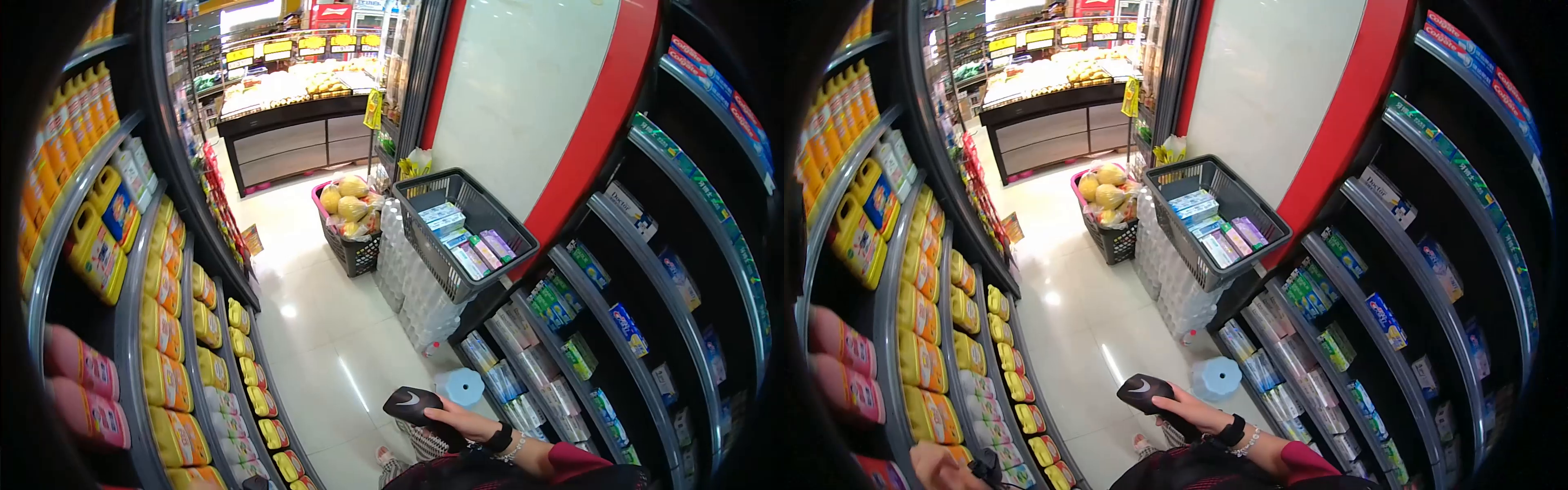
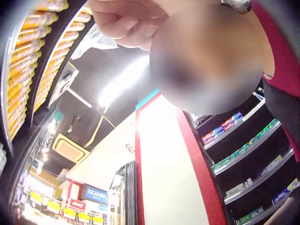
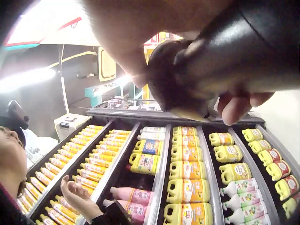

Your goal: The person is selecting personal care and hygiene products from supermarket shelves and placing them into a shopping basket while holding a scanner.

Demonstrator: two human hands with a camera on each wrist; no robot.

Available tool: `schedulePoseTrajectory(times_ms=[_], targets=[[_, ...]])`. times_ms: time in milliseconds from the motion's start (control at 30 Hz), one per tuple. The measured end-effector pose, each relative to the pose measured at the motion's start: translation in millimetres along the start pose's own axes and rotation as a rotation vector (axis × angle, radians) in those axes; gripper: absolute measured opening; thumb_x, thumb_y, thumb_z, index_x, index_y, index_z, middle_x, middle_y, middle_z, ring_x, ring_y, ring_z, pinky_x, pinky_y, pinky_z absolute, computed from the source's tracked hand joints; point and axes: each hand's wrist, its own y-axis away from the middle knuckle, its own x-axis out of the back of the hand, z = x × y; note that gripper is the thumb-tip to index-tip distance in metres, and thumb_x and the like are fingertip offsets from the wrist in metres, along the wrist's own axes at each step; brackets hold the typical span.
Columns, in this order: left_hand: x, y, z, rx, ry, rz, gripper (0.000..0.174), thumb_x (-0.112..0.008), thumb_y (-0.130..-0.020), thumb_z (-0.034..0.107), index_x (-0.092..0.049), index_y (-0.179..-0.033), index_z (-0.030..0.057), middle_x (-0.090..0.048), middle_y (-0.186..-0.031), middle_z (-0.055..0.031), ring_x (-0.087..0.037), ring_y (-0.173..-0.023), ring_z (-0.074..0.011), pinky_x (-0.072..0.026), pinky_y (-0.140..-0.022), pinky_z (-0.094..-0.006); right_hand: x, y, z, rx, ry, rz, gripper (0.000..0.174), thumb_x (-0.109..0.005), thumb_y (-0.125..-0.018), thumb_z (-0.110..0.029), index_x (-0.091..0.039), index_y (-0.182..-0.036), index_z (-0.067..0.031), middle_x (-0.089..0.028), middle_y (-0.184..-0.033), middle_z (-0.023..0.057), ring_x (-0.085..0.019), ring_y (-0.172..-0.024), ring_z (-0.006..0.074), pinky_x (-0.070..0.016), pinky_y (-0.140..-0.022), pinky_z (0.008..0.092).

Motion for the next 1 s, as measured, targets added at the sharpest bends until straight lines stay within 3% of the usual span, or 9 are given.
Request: schedulePoseTrajectory(times_ms=[67,100,167,400,433,567,667,800,1000], targets=[[-41.7,-5.4,-10.0,0.151,0.082,-0.34,0.042,-0.066,-0.085,0.034,-0.056,-0.116,0.0069,-0.059,-0.092,-0.0108,-0.061,-0.069,-0.0264,-0.0509,-0.062,-0.0377,25.4,-12.9,-15.7,-0.004,-0.035,-0.001,0.061,-0.059,-0.093,-0.029,-0.031,-0.141,-0.0036,-0.052,-0.124,0.0069,-0.055,-0.099,0.0119,-0.0517,-0.079,0.0269],[-75.7,-13.0,-9.3,0.131,0.092,-0.346,0.042,-0.066,-0.085,0.034,-0.056,-0.116,0.0069,-0.059,-0.092,-0.0108,-0.061,-0.069,-0.0264,-0.0509,-0.062,-0.0377,38.2,-19.8,-24.8,0.048,-0.021,0.017,0.062,-0.059,-0.093,-0.029,-0.03,-0.142,-0.0037,-0.05,-0.127,0.0073,-0.054,-0.103,0.0129,-0.0515,-0.082,0.0275],[-157.8,-37.5,1.7,0.193,0.128,-0.247,0.005,-0.058,-0.079,0.006,-0.056,-0.081,0.0015,-0.046,-0.065,-0.004,-0.045,-0.057,-0.0175,-0.0335,-0.052,-0.0295,71.5,-31.3,-46.5,0.119,-0.026,-0.003,0.065,-0.06,-0.093,-0.029,-0.027,-0.143,-0.0031,-0.046,-0.134,0.0088,-0.05,-0.115,0.015,-0.0498,-0.089,0.0288],[-372.7,-135.8,21.5,-0.124,0.384,-0.625,0.014,-0.058,-0.072,-0.002,-0.06,-0.085,0.001,-0.052,-0.068,-0.0087,-0.049,-0.06,-0.0211,-0.0368,-0.057,-0.0313,161.7,-75.9,-139.5,0.464,-0.027,0.175,0.07,-0.062,-0.092,-0.028,-0.024,-0.145,-0.0022,-0.043,-0.134,0.0082,-0.048,-0.114,0.0146,-0.0441,-0.093,0.0282],[-410.0,-147.9,25.8,-0.207,0.452,-0.597,0.028,-0.061,-0.064,-0.003,-0.064,-0.091,0.0048,-0.054,-0.061,-0.0053,-0.052,-0.051,-0.0203,-0.0371,-0.048,-0.0302,169.7,-73.9,-156.1,0.481,-0.066,0.175,0.07,-0.062,-0.092,-0.027,-0.024,-0.145,-0.0021,-0.043,-0.133,0.0085,-0.049,-0.112,0.0146,-0.0443,-0.093,0.0281],[-535.5,-167.6,57.8,-0.355,0.617,-0.732,0.03,-0.064,-0.063,-0.006,-0.065,-0.091,0.0061,-0.056,-0.066,-0.0063,-0.053,-0.051,-0.0198,-0.0406,-0.047,-0.0299,216.1,-85.0,-177.1,0.589,-0.109,0.289,0.069,-0.062,-0.091,-0.023,-0.024,-0.145,-0.0016,-0.042,-0.134,0.0092,-0.051,-0.109,0.0144,-0.044,-0.093,0.0282],[-626.1,-165.7,91.4,-0.376,0.776,-0.968,0.025,-0.067,-0.069,-0.003,-0.065,-0.093,0.0069,-0.057,-0.071,-0.0046,-0.056,-0.054,-0.0176,-0.0438,-0.05,-0.0281,242.8,-84.5,-175.7,0.674,-0.208,0.438,0.071,-0.064,-0.089,-0.021,-0.024,-0.145,-0.0008,-0.037,-0.141,0.0107,-0.035,-0.131,0.0176,-0.0285,-0.109,0.0307],[-742.1,-148.8,147.5,-0.508,0.841,-1.317,0.02,-0.065,-0.082,0.012,-0.061,-0.102,0.0098,-0.057,-0.079,-0.006,-0.061,-0.065,-0.0215,-0.0478,-0.056,-0.0314,253.0,-67.4,-184.3,0.765,-0.278,0.605,0.071,-0.063,-0.088,-0.019,-0.024,-0.145,0.0003,-0.036,-0.143,0.0115,-0.033,-0.133,0.0191,-0.0248,-0.111,0.0321],[-914.7,-17.1,212.9,-1.01,1.079,-1.313,0.027,-0.066,-0.081,0.019,-0.06,-0.106,0.0099,-0.06,-0.093,-0.011,-0.062,-0.082,-0.0295,-0.0508,-0.068,-0.0396,250.9,-85.7,-183.1,0.92,-0.481,0.917,0.072,-0.063,-0.087,-0.017,-0.025,-0.145,0.0009,-0.035,-0.144,0.0125,-0.032,-0.134,0.0209,-0.0235,-0.112,0.0338]])
